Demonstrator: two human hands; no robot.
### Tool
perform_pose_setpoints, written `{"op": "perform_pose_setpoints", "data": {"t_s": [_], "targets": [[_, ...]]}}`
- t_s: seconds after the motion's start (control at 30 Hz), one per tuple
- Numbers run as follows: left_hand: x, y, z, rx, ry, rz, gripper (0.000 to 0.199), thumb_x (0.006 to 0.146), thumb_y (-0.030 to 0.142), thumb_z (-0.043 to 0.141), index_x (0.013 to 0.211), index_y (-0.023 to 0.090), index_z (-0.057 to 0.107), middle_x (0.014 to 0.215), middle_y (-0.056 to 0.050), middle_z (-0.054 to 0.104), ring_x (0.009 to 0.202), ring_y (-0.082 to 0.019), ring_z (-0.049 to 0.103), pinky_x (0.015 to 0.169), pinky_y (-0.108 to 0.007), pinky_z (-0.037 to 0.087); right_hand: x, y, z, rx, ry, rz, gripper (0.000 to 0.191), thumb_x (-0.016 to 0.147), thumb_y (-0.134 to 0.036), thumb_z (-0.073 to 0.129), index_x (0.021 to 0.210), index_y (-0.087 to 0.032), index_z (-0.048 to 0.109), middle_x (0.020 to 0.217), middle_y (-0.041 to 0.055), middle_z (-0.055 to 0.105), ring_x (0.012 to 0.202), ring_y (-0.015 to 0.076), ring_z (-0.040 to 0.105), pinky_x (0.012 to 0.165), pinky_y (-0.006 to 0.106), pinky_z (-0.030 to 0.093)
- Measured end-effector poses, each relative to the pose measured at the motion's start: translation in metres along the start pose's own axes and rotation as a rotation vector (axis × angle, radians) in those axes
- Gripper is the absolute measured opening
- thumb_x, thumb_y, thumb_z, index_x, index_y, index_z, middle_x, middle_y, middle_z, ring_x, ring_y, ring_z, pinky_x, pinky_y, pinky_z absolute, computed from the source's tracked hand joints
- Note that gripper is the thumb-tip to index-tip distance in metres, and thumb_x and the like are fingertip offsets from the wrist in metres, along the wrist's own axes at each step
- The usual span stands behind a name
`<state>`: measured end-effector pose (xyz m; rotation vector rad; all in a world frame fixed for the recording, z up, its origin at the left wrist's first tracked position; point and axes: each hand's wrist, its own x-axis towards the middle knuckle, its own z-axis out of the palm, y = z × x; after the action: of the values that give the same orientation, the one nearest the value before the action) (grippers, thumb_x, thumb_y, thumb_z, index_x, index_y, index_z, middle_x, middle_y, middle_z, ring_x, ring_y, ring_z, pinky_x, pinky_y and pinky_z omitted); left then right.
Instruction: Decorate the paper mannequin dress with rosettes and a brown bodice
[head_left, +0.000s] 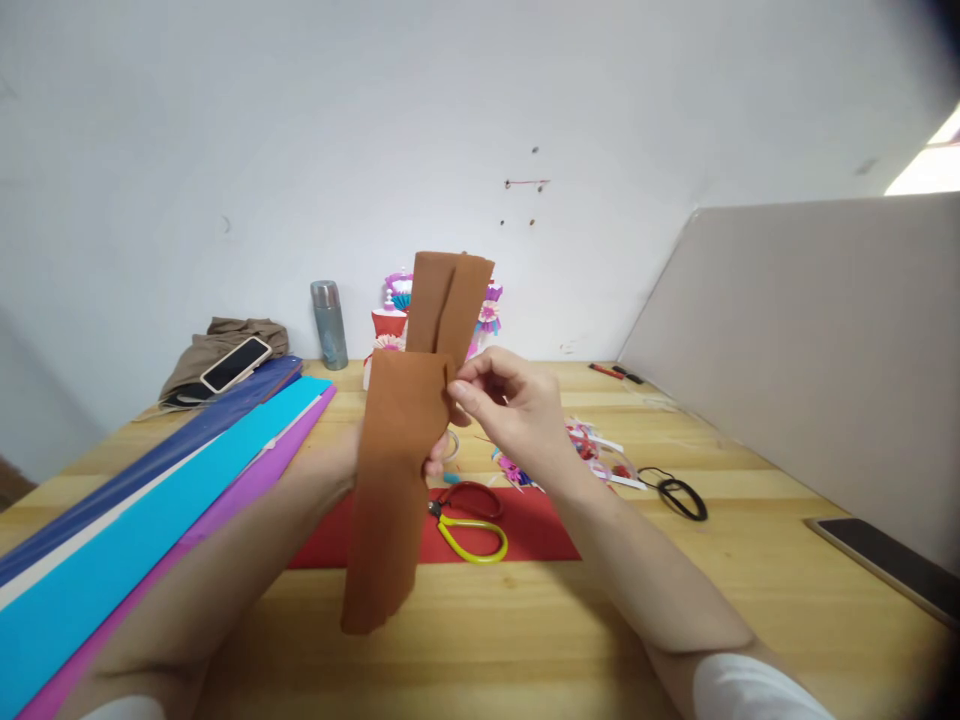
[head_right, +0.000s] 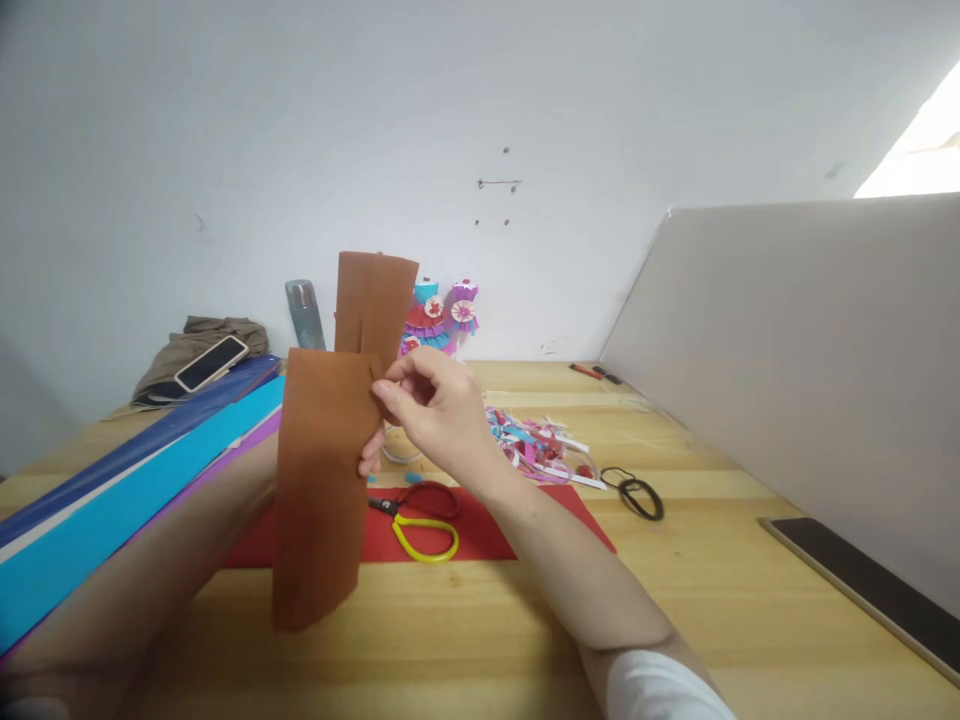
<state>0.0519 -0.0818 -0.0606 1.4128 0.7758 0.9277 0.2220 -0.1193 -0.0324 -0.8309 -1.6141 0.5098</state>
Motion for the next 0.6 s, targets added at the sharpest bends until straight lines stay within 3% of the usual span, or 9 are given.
{"op": "perform_pose_setpoints", "data": {"t_s": [0.03, 0.1, 0.17, 0.23, 0.33, 0.47, 0.6], "targets": [[-0.004, 0.006, 0.0, 0.084, -0.007, 0.007, 0.023, 0.076, 0.041, 0.071, 0.073, 0.018, 0.07, 0.05, -0.003, 0.061, 0.053, -0.023, 0.061, 0.06, -0.037, 0.051, 0.002, 0.001, -0.002, -0.007, 0.016, -0.011, 0.022, 0.082, -0.036, 0.068, 0.072, -0.02, 0.056, 0.057, -0.0031, 0.055, 0.05, 0.0101, 0.052, 0.048, 0.025, 0.038], [-0.012, 0.02, -0.003, 0.165, 0.056, 0.071, 0.016, 0.071, 0.031, 0.077, 0.082, 0.02, 0.072, 0.062, -0.002, 0.067, 0.071, -0.026, 0.066, 0.073, -0.036, 0.053, 0.006, 0.003, -0.008, 0.0, 0.022, 0.002, 0.029, 0.082, -0.043, 0.069, 0.07, -0.019, 0.058, 0.057, -0.0028, 0.054, 0.05, 0.0088, 0.047, 0.048, 0.024, 0.036], [-0.018, 0.033, -0.008, 0.409, 0.189, 0.256, 0.013, 0.077, 0.032, 0.073, 0.084, 0.02, 0.072, 0.076, -0.004, 0.072, 0.09, -0.03, 0.067, 0.084, -0.037, 0.052, 0.01, 0.005, -0.014, 0.041, -0.016, 0.054, 0.039, 0.083, -0.054, 0.066, 0.069, -0.018, 0.06, 0.057, -0.0019, 0.054, 0.049, 0.0091, 0.047, 0.048, 0.024, 0.037], [-0.02, 0.04, -0.014, 0.594, 0.263, 0.347, 0.012, 0.081, 0.03, 0.066, 0.08, 0.02, 0.071, 0.081, -0.004, 0.073, 0.091, -0.03, 0.067, 0.084, -0.035, 0.05, 0.013, 0.01, -0.017, 0.124, -0.101, 0.119, 0.051, 0.084, -0.066, 0.06, 0.072, -0.016, 0.065, 0.057, 0.0003, 0.057, 0.05, 0.0108, 0.052, 0.049, 0.025, 0.039], [-0.017, 0.043, -0.02, 0.764, 0.312, 0.36, 0.016, 0.084, 0.028, 0.058, 0.082, 0.019, 0.072, 0.082, -0.004, 0.073, 0.084, -0.029, 0.066, 0.078, -0.033, 0.048, 0.017, 0.017, -0.017, 0.216, -0.231, 0.194, 0.057, 0.079, -0.071, 0.061, 0.074, -0.015, 0.069, 0.061, 0.0024, 0.062, 0.056, 0.0132, 0.058, 0.051, 0.025, 0.043], [-0.011, 0.042, -0.025, 0.881, 0.234, 0.26, 0.025, 0.085, 0.03, 0.053, 0.095, 0.018, 0.073, 0.098, -0.007, 0.075, 0.094, -0.032, 0.067, 0.084, -0.038, 0.049, 0.02, 0.027, -0.012, 0.253, -0.366, 0.33, 0.037, 0.069, -0.049, 0.078, 0.08, -0.015, 0.07, 0.074, 0.0024, 0.07, 0.071, 0.0167, 0.065, 0.065, 0.028, 0.052], [-0.005, 0.04, -0.034, 0.784, 0.088, 0.181, 0.025, 0.083, 0.034, 0.058, 0.095, 0.018, 0.072, 0.101, -0.006, 0.076, 0.1, -0.03, 0.068, 0.09, -0.038, 0.051, 0.025, 0.038, -0.014, 0.189, -0.356, 0.377, 0.027, 0.066, -0.037, 0.077, 0.063, -0.015, 0.06, 0.058, -0.0015, 0.059, 0.056, 0.0108, 0.055, 0.055, 0.024, 0.042]]}}
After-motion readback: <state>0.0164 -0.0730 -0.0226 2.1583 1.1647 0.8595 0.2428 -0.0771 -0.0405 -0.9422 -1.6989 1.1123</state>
